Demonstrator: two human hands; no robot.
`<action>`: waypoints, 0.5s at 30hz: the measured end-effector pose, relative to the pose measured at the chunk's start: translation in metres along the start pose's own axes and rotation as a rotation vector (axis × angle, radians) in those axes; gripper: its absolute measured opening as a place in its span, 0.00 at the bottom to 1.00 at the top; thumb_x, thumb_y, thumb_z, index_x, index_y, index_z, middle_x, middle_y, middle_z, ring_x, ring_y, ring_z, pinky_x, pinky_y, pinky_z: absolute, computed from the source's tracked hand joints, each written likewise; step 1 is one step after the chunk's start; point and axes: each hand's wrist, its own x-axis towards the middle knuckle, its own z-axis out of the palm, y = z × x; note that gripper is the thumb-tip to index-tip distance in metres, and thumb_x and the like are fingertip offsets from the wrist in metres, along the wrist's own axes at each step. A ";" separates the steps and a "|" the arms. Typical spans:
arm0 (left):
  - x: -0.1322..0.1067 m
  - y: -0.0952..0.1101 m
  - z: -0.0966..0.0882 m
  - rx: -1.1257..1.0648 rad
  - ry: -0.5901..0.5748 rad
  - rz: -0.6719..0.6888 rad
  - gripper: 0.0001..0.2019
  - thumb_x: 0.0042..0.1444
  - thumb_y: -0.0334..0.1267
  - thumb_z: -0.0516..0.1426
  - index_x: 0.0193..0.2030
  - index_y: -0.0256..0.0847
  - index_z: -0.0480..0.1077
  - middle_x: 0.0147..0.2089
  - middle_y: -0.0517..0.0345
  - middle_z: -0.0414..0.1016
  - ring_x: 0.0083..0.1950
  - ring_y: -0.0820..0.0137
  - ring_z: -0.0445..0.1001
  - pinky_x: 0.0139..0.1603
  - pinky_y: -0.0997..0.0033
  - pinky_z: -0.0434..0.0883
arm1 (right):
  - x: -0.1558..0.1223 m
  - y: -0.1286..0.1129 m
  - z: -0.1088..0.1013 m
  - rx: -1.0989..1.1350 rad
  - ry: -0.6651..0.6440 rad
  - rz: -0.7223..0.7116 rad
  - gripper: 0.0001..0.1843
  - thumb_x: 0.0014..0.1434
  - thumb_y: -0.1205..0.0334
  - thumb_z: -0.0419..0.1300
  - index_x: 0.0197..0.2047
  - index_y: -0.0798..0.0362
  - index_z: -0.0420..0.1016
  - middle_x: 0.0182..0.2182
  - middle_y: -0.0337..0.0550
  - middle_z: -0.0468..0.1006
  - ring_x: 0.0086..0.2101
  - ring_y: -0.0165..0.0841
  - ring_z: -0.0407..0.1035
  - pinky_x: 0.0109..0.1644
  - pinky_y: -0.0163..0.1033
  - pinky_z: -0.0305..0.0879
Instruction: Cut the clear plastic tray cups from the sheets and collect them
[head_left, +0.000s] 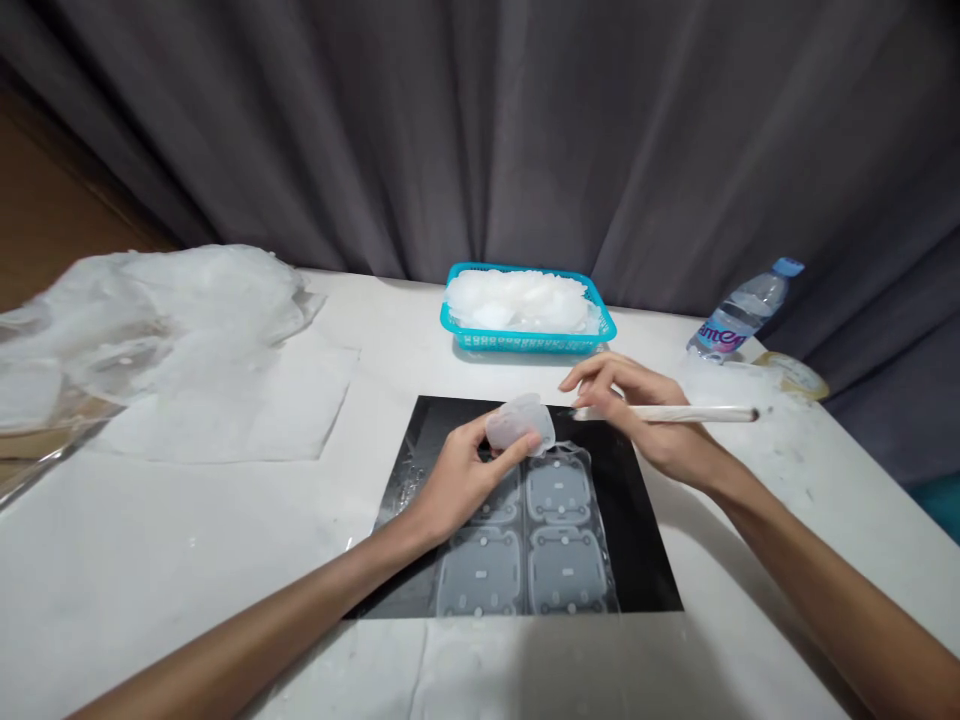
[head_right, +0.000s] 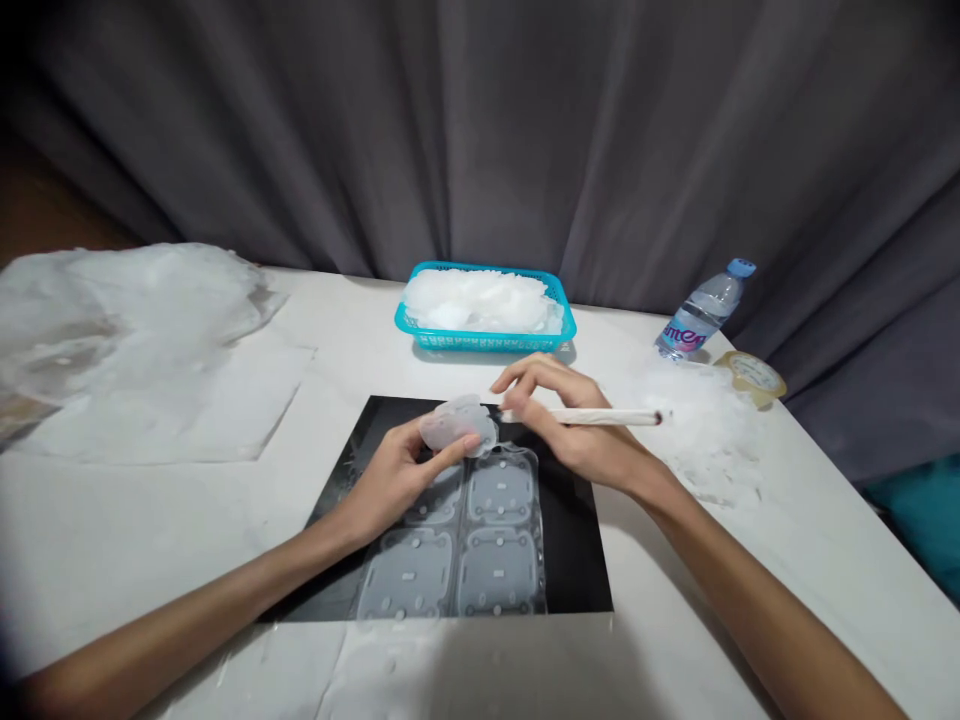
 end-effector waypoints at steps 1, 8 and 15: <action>0.001 0.001 -0.001 -0.072 0.006 -0.035 0.19 0.63 0.53 0.63 0.49 0.39 0.78 0.46 0.54 0.82 0.46 0.61 0.77 0.48 0.64 0.72 | -0.001 0.004 -0.001 -0.051 0.063 -0.031 0.20 0.76 0.55 0.51 0.35 0.50 0.76 0.46 0.46 0.80 0.50 0.39 0.73 0.59 0.48 0.66; -0.001 0.012 -0.003 -0.222 0.032 -0.101 0.16 0.57 0.49 0.68 0.38 0.38 0.74 0.35 0.59 0.76 0.37 0.68 0.73 0.38 0.72 0.69 | -0.018 0.022 0.021 -0.225 0.058 -0.010 0.13 0.78 0.58 0.47 0.54 0.49 0.72 0.51 0.48 0.76 0.50 0.39 0.71 0.56 0.48 0.67; 0.001 0.010 -0.008 -0.311 -0.019 -0.094 0.16 0.57 0.47 0.69 0.41 0.38 0.73 0.36 0.62 0.72 0.36 0.73 0.69 0.35 0.77 0.66 | -0.028 0.028 0.046 0.026 -0.076 0.214 0.24 0.67 0.56 0.65 0.62 0.46 0.66 0.48 0.44 0.80 0.41 0.36 0.69 0.46 0.43 0.64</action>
